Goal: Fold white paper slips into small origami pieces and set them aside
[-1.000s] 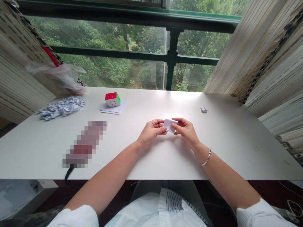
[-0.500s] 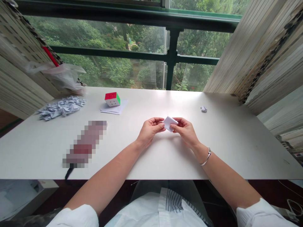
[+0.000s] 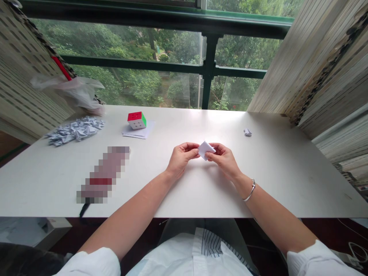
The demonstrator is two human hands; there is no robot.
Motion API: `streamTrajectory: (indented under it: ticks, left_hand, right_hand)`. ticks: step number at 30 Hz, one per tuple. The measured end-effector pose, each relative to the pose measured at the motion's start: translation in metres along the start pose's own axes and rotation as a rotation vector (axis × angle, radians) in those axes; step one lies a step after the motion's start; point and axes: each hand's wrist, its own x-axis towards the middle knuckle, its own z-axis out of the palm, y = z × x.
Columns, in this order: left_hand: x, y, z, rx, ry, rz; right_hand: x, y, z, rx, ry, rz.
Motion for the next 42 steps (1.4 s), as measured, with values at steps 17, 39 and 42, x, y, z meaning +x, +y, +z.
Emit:
streamTrajectory:
  ticks: [17,39,42]
  left_hand:
    - [-0.008,0.0,0.004,0.184,-0.036,0.269]
    - [-0.007,0.001,0.008,0.015,0.013,0.051]
    - [-0.006,0.001,0.01,0.005,0.025,0.052]
  right_hand:
    - [-0.002,-0.003,-0.001,-0.038,-0.002,-0.009]
    - [-0.004,-0.006,0.003,0.066,-0.001,0.036]
    - [-0.003,-0.006,0.003,0.08,0.003,0.013]
